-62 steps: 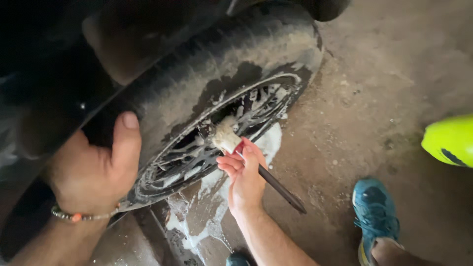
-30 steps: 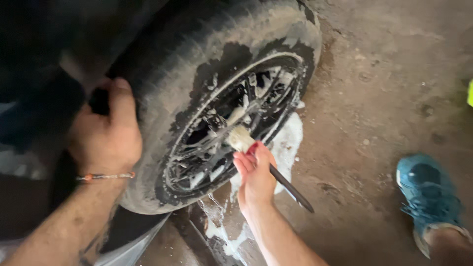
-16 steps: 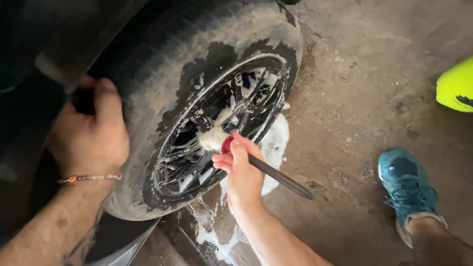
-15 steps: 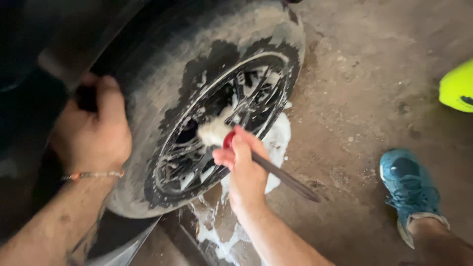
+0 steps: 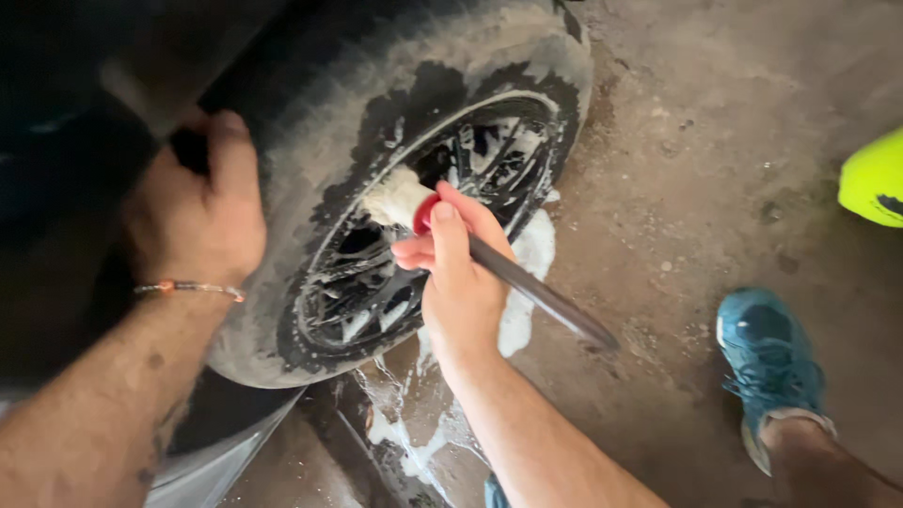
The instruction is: The person scrubs the rim and tire of a car wheel using a brush and soapy water. They systematically clean the spokes and the outer edge of the wheel while holding the tire with their left hand.
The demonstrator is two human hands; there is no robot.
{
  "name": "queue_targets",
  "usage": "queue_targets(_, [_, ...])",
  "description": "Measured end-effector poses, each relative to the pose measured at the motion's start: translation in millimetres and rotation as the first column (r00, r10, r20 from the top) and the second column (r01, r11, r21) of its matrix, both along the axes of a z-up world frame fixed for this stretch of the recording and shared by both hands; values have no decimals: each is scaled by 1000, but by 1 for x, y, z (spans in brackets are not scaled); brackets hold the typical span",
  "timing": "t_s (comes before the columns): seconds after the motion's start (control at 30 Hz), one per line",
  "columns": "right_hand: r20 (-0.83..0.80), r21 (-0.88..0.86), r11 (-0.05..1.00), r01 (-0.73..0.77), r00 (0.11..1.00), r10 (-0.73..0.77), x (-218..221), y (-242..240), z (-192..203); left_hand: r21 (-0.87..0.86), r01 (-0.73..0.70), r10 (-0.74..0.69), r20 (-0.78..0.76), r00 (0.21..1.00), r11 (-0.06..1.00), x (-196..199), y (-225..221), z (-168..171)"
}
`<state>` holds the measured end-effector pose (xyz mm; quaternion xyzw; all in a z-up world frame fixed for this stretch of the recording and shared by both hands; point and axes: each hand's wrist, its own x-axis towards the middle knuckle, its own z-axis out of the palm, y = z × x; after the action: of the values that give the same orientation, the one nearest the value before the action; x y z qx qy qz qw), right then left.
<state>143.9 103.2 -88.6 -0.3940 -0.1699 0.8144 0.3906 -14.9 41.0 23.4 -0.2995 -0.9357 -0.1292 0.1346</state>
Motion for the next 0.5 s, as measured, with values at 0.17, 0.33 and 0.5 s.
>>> queue_targets(0.17, [162,-240,951,-193,958,235,16,-13,-35,-35,-24,25,31,999,999,2,2,3])
queue_targets(0.33, [157,-455,876,-160,954,256,3,-10,-75,-70,262,-271,-236,933,962,-23,-13,-10])
queue_targets(0.5, [1,-120,991,63,998,-63,8,43,-49,-33,330,-329,-224,917,943,-21,-22,-12])
